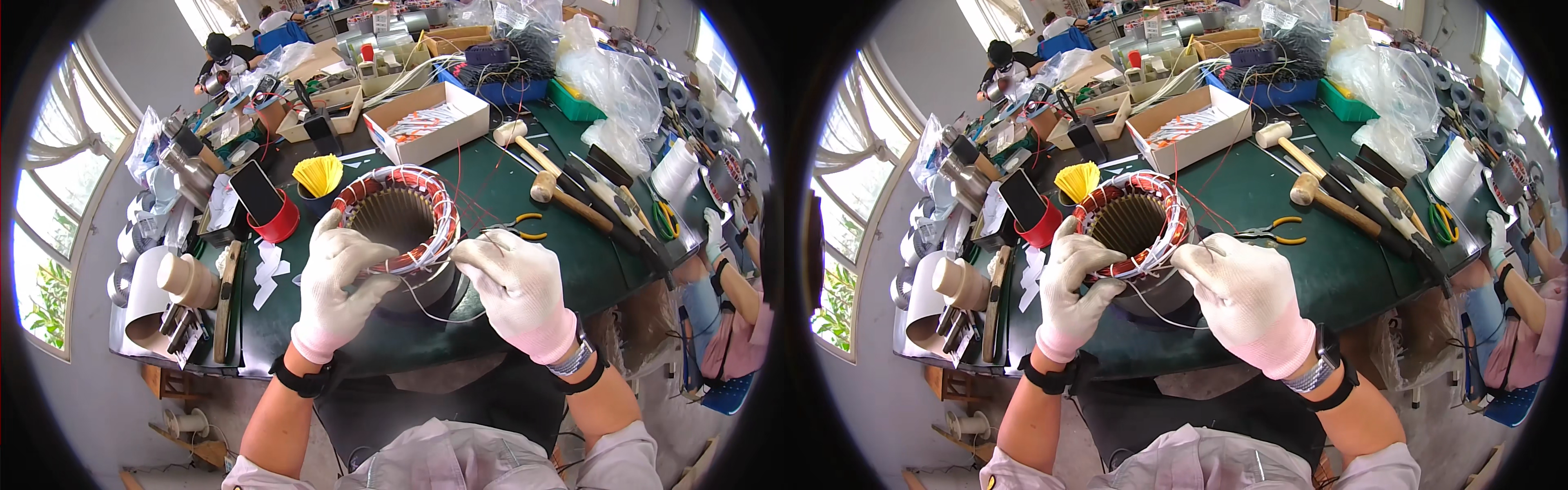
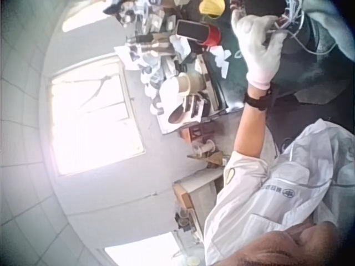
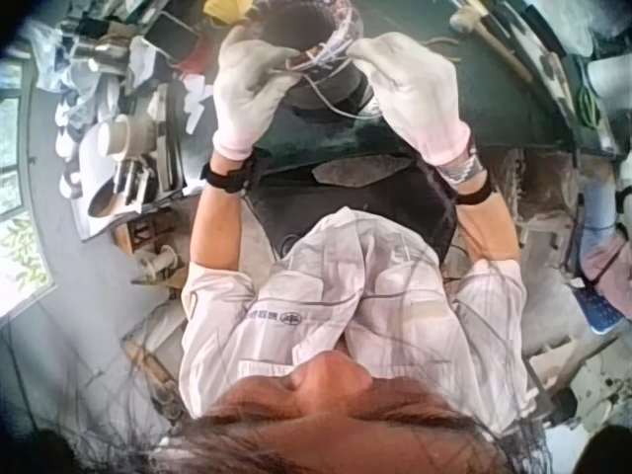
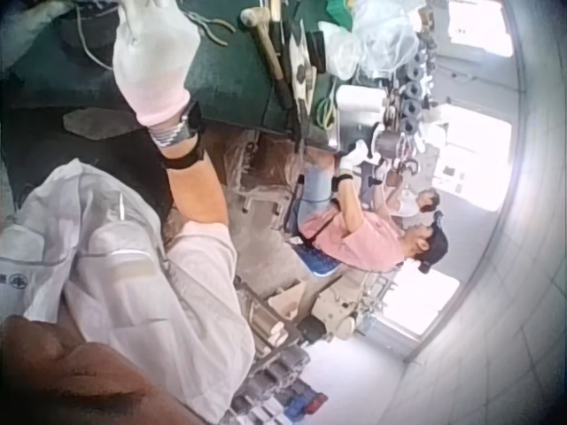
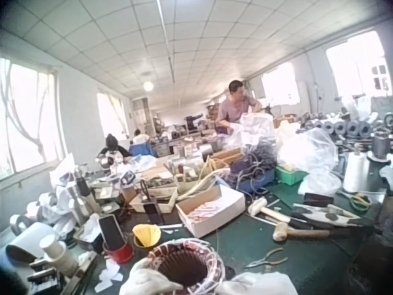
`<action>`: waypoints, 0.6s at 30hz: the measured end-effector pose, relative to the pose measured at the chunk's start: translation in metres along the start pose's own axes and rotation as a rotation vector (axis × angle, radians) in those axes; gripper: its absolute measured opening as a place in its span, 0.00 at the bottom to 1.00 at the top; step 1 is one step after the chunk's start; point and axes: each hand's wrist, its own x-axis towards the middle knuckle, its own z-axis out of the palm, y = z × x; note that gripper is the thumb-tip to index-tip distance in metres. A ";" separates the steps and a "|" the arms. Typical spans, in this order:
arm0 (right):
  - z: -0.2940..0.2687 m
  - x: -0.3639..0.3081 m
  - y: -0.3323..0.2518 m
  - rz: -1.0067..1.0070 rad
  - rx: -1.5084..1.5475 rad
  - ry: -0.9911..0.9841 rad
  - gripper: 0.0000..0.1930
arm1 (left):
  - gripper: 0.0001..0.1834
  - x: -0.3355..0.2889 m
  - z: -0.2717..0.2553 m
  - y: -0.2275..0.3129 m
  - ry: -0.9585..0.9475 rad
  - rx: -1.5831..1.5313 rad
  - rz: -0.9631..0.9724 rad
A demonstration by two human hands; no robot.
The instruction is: The person threads a white wire through the slots of a motor stator, looping and tying it to secure the copper windings. The person uses a small pair of pliers to pull the wire tight and trim it.
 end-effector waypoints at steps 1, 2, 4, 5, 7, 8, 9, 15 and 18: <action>-0.001 0.001 -0.001 0.001 -0.001 0.000 0.12 | 0.19 0.000 0.000 0.000 0.000 -0.001 0.000; -0.003 0.002 -0.002 -0.015 -0.026 -0.011 0.12 | 0.19 0.000 0.000 0.000 0.001 0.000 0.001; -0.004 0.002 -0.003 -0.033 -0.048 -0.023 0.12 | 0.20 0.000 0.001 -0.001 0.003 0.003 0.000; -0.005 0.002 -0.004 -0.034 -0.067 -0.035 0.12 | 0.19 0.000 0.001 -0.001 0.005 0.003 0.001; -0.007 0.002 -0.006 -0.036 -0.086 -0.045 0.12 | 0.19 0.000 0.002 -0.001 0.007 0.003 0.005; -0.007 0.002 -0.007 -0.048 -0.109 -0.038 0.12 | 0.19 0.000 0.001 -0.001 0.007 -0.004 0.003; -0.007 0.002 -0.008 -0.059 -0.132 -0.031 0.12 | 0.19 0.001 0.001 -0.001 0.005 -0.012 0.001; -0.009 0.003 -0.010 -0.067 -0.168 -0.065 0.11 | 0.19 -0.001 0.002 -0.002 0.017 -0.017 0.004; -0.009 0.005 -0.014 -0.069 -0.196 -0.067 0.10 | 0.19 0.000 0.002 -0.002 0.010 -0.022 0.006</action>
